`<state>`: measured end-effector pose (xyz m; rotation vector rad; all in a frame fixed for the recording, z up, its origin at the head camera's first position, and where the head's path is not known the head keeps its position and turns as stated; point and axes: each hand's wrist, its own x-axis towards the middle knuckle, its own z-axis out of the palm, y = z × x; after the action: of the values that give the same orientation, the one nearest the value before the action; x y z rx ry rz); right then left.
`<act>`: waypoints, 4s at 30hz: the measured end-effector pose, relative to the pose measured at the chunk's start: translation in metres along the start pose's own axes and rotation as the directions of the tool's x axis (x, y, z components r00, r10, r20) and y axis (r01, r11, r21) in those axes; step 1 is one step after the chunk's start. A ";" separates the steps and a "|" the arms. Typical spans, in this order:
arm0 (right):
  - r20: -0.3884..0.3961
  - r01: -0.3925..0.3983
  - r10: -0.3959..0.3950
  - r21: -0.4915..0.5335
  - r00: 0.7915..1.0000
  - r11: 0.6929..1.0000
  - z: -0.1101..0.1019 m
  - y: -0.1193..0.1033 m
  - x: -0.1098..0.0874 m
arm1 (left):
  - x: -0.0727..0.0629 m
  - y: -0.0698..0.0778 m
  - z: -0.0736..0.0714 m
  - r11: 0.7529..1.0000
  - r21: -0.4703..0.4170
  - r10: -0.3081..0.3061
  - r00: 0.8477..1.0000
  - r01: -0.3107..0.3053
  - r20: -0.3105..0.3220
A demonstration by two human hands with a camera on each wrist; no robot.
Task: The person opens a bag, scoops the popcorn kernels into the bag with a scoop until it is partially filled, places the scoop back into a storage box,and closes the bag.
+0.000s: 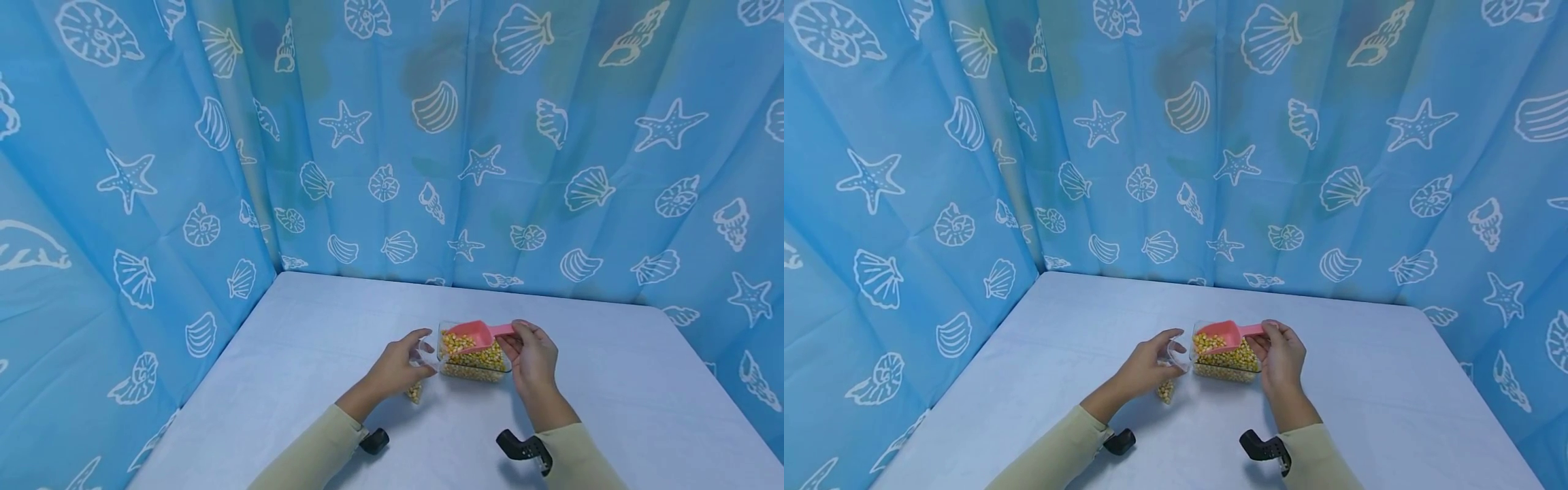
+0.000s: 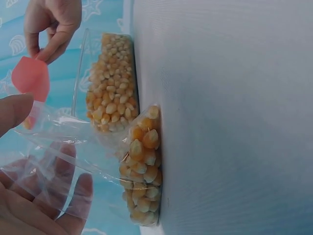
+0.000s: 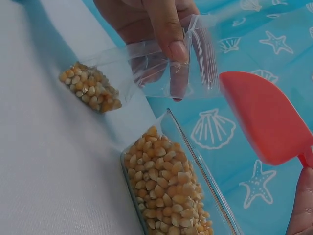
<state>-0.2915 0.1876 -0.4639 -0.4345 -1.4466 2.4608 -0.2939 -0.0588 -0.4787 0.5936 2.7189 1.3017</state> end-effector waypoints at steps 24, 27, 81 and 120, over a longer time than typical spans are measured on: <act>0.032 0.060 -0.058 -0.069 0.998 0.996 0.009 -0.006 -0.006 | -0.001 0.002 -0.001 1.000 -0.006 -0.005 1.000 0.005 0.004; 0.029 0.066 -0.064 -0.077 0.998 0.995 0.009 -0.005 -0.006 | -0.001 0.001 -0.001 1.000 -0.003 -0.003 1.000 0.003 0.003; 0.099 0.250 -0.235 -0.187 0.967 0.950 0.022 -0.015 -0.013 | -0.003 0.001 -0.003 0.996 -0.040 0.075 0.995 -0.078 -0.058; 0.141 0.366 -0.340 -0.264 0.930 0.892 0.031 -0.021 -0.014 | -0.003 0.000 -0.004 0.997 -0.035 0.064 0.993 -0.067 -0.097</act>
<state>-0.2887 0.1673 -0.4294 -0.0948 -1.7524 2.0154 -0.2918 -0.0628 -0.4760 0.6378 2.7650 1.4307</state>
